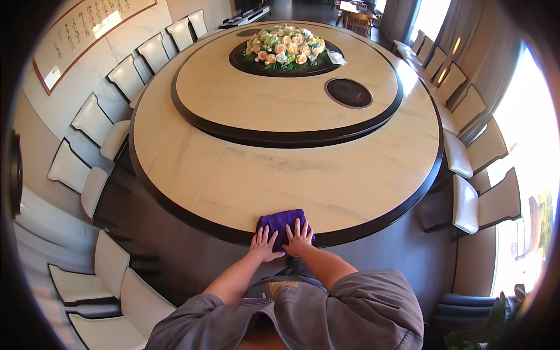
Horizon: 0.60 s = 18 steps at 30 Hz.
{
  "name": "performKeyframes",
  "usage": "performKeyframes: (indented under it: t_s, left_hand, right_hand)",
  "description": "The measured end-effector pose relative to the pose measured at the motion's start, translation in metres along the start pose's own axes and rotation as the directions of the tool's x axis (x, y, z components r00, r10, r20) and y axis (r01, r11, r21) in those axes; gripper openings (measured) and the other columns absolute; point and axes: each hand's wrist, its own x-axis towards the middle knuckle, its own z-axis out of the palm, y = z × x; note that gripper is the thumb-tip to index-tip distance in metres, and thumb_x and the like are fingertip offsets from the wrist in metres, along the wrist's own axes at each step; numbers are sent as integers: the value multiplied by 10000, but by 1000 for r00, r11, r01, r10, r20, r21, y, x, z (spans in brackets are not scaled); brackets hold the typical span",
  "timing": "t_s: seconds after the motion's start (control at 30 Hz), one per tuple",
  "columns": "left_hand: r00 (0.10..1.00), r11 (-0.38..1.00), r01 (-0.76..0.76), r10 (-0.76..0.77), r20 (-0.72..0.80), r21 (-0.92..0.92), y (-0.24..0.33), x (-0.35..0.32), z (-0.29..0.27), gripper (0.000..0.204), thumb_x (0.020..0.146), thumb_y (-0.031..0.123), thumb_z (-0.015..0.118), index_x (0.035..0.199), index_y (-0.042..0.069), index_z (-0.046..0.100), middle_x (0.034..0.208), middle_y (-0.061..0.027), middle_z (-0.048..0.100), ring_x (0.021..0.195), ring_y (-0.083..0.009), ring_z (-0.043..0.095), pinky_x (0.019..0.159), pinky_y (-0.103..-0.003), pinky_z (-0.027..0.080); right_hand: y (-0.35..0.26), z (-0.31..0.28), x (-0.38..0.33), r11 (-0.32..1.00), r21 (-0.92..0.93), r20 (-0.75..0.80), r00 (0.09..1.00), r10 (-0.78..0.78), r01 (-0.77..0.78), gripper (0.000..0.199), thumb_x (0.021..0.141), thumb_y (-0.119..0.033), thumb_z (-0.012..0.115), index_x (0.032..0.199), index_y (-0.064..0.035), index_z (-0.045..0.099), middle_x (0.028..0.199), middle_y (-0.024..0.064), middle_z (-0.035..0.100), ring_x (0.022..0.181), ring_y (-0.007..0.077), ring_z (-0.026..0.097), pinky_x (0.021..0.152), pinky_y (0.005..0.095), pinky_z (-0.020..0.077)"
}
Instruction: The person wipes the tiered edge of a large circular table using a purple cloth, moving around the table's perimeter to clean the surface.
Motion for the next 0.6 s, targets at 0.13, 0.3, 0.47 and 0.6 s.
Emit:
performKeyframes:
  t_s: [0.13,0.3,0.47,0.6]
  left_hand:
    - [1000,1000,2,-2,5,-4,-8,11,-4,1008,770,773,465,1526,278,20,1576,-133,-136,1451,-331,-121,1154,-494,6]
    - [999,996,52,-50,19,-69,-25,72,-43,1014,772,777,451,1525,273,-5,1574,-139,-145,1442,-340,-156,1145,-516,-38]
    - [993,995,82,-86,-82,-50,-61,171,-100,1015,766,786,439,1526,270,7,1570,-134,-167,1436,-345,-179,1140,-536,-41]
    - [986,992,126,-128,-105,-27,-82,244,-165,1038,742,765,497,1527,276,25,1573,-123,-158,1442,-335,-160,1147,-520,-28]
  right_hand:
    - [-5,-12,18,997,63,77,997,29,-34,922,825,-647,521,1528,-241,84,1557,210,-140,1406,501,-84,1075,673,90]
    - [1,-53,88,999,49,84,996,14,-19,910,824,-656,520,1526,-281,81,1566,177,-139,1417,474,-87,1067,687,86]
    - [9,-118,183,987,160,14,999,30,-32,914,818,-635,540,1526,-246,113,1568,190,-110,1413,483,-92,1059,697,72]
    - [10,-171,256,981,179,-25,996,82,-76,841,864,-604,498,1527,-258,113,1572,179,-106,1414,487,-69,1058,694,86]
